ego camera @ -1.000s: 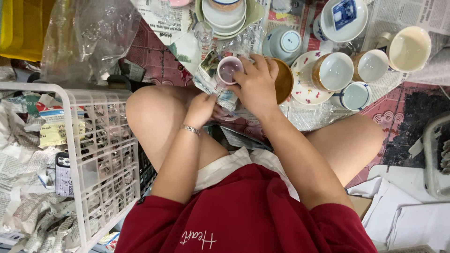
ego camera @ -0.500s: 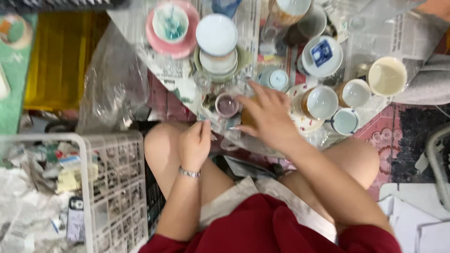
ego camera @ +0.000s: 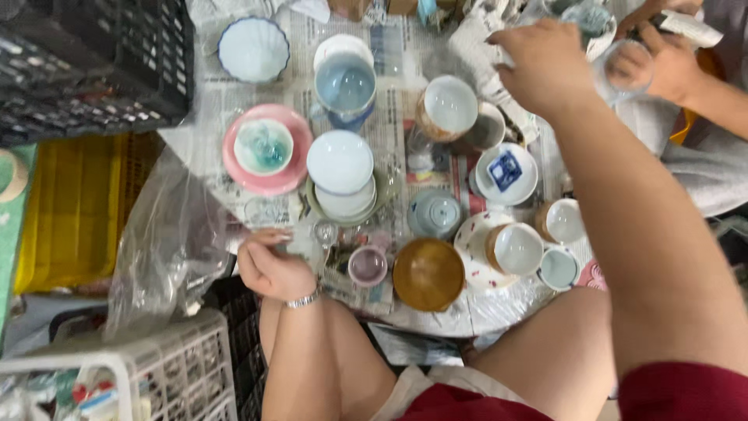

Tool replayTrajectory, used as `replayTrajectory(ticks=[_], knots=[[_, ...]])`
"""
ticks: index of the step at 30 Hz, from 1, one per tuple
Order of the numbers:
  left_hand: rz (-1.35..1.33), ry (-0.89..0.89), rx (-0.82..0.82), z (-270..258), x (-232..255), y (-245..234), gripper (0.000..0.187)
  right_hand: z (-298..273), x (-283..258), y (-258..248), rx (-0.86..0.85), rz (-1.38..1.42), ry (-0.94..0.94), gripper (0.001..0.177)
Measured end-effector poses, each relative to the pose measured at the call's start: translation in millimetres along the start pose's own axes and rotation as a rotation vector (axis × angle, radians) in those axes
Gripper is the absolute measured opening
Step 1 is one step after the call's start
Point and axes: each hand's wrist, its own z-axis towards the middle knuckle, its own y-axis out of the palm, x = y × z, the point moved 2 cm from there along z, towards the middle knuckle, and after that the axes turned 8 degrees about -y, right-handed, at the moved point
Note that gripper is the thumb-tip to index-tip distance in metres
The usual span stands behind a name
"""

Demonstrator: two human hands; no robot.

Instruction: The person sits on the floor and wraps small ceramic cups and bowls with newspaper. They fold the paper around each item individually, then place the wrapped items into a nearby basket.

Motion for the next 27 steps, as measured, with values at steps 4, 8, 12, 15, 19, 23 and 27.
replayTrajectory(ticks=[4, 8, 12, 15, 19, 23, 27], knots=[[0.121, -0.049, -0.129, -6, 2, 15, 0.024, 60, 10, 66, 0.075, -0.228, -0.192, 0.076], [0.333, 0.099, -0.297, -5, 10, 29, 0.025, 94, 20, 115, -0.150, -0.282, -0.104, 0.048], [0.252, 0.001, -0.273, 3, 5, 25, 0.026, 87, 30, 134, -0.226, -0.292, -0.041, 0.018], [0.179, -0.121, -0.213, -1, -1, 18, 0.027, 69, 42, 124, -0.050, -0.191, -0.067, 0.013], [0.151, -0.224, -0.192, -10, -6, 10, 0.030, 50, 48, 98, 0.114, -0.144, 0.000, 0.006], [0.105, -0.241, -0.217, -15, -8, 6, 0.030, 18, 49, 56, 0.587, 0.075, 0.154, 0.032], [0.158, -0.196, -0.335, -25, 6, 11, 0.024, -43, 29, 16, 1.002, 0.901, 0.182, 0.040]])
